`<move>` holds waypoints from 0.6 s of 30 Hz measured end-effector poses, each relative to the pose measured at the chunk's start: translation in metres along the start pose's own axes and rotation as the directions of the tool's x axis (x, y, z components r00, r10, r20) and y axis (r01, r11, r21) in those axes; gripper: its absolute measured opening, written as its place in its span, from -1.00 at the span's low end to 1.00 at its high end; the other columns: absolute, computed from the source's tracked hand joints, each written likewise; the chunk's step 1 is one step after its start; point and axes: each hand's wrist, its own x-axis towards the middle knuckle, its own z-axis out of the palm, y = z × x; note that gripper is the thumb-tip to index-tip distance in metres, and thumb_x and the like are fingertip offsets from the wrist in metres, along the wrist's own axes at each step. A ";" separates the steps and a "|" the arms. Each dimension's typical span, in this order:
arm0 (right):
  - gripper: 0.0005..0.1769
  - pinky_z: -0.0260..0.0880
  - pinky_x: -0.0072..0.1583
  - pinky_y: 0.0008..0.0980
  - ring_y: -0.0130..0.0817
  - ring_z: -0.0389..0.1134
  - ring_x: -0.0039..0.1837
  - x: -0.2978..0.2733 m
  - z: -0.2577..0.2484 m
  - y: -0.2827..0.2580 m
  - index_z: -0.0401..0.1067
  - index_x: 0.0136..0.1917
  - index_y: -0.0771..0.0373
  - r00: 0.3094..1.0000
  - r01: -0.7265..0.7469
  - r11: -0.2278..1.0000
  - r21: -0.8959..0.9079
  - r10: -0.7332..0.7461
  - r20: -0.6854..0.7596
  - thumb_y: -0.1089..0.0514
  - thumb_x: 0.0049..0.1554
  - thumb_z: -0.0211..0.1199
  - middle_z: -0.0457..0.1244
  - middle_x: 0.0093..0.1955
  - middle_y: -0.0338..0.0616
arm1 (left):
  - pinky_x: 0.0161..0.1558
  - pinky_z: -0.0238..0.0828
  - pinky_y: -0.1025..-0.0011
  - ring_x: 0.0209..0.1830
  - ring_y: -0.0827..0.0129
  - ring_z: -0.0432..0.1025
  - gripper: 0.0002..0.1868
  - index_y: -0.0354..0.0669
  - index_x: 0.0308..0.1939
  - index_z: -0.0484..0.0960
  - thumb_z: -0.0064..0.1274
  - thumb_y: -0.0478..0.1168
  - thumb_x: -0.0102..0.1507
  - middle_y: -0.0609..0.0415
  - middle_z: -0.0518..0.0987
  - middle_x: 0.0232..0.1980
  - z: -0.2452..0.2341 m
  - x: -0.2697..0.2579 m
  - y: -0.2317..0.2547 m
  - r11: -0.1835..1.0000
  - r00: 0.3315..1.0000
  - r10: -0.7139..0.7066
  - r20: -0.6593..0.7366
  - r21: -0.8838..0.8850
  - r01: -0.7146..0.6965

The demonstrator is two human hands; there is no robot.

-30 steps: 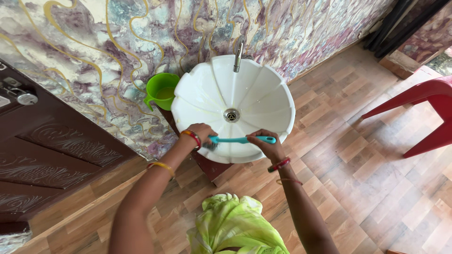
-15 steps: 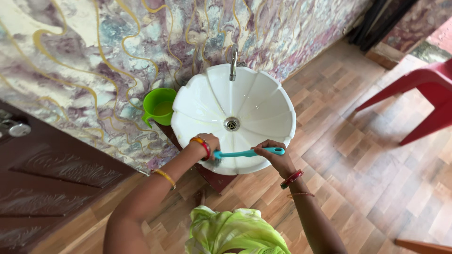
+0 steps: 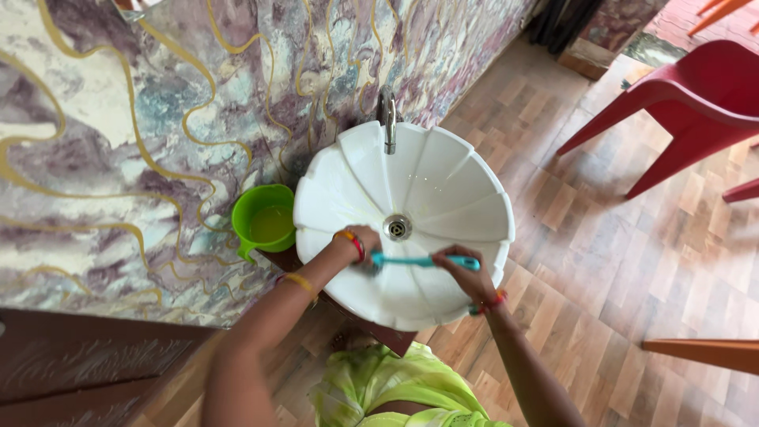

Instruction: The person wipes a wooden cabinet door with a cloth, then scrubs a white pedestal sink with a blue brush. The person uses the cloth to wipe the cabinet surface and the brush to scrub the sink basin.

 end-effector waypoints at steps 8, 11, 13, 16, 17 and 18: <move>-0.82 0.46 0.22 -0.40 -0.36 0.47 0.14 -0.041 0.037 -0.023 0.58 -0.05 0.32 0.989 -0.147 0.975 0.166 0.149 -0.002 0.19 0.10 0.38 0.49 0.08 -0.02 | -0.09 0.56 0.19 -0.18 0.14 0.61 -0.78 0.11 -0.25 0.80 0.37 -0.04 0.05 0.00 0.72 -0.22 0.000 -0.059 -0.023 0.994 0.994 0.097 -0.042 0.055 -0.095; -0.81 0.43 0.20 -0.43 -0.42 0.45 0.14 -0.020 0.050 -0.016 0.58 -0.03 0.35 0.993 -0.024 0.994 0.108 0.036 -0.112 0.19 0.12 0.38 0.47 0.09 -0.04 | -0.08 0.55 0.19 -0.16 0.12 0.60 -0.82 0.14 -0.21 0.78 0.30 -0.04 0.13 0.03 0.69 -0.20 0.011 0.007 -0.049 0.987 0.983 0.154 -0.103 0.071 -0.147; -0.80 0.46 0.16 -0.44 -0.45 0.46 0.11 -0.009 0.049 -0.018 0.59 -0.03 0.34 0.976 -0.011 0.999 0.043 0.021 -0.219 0.19 0.10 0.40 0.48 0.07 -0.08 | -0.10 0.53 0.13 -0.14 0.10 0.59 -0.84 0.23 -0.11 0.75 0.15 -0.01 0.27 0.05 0.68 -0.20 0.018 0.059 -0.057 0.973 0.956 0.230 -0.182 0.042 -0.226; -0.81 0.46 0.12 -0.46 -0.47 0.46 0.06 -0.020 0.049 -0.026 0.60 -0.02 0.33 0.944 -0.032 0.996 -0.084 0.002 -0.329 0.18 0.12 0.38 0.49 0.03 -0.12 | -0.10 0.51 0.10 -0.11 0.07 0.57 -0.77 0.28 -0.01 0.73 0.16 -0.04 0.25 0.04 0.67 -0.14 0.025 0.102 -0.054 0.935 0.919 0.356 -0.171 0.062 -0.350; -0.81 0.45 0.10 -0.46 -0.48 0.46 0.04 -0.027 0.052 -0.028 0.60 -0.02 0.32 0.933 -0.047 0.991 -0.127 -0.002 -0.359 0.18 0.13 0.37 0.49 0.01 -0.13 | -0.10 0.52 0.10 -0.09 0.06 0.57 -0.73 0.28 0.00 0.73 0.20 -0.07 0.21 0.03 0.67 -0.12 0.025 0.104 -0.053 0.912 0.899 0.409 -0.157 0.102 -0.397; -0.81 0.46 0.11 -0.47 -0.49 0.46 0.05 -0.031 0.058 -0.029 0.61 -0.02 0.31 0.931 -0.037 0.993 -0.112 -0.006 -0.364 0.18 0.13 0.38 0.49 0.01 -0.13 | -0.07 0.52 0.13 -0.09 0.08 0.58 -0.67 0.29 0.02 0.72 0.26 -0.05 0.16 0.04 0.68 -0.10 0.024 0.097 -0.053 0.916 0.906 0.401 -0.136 0.067 -0.396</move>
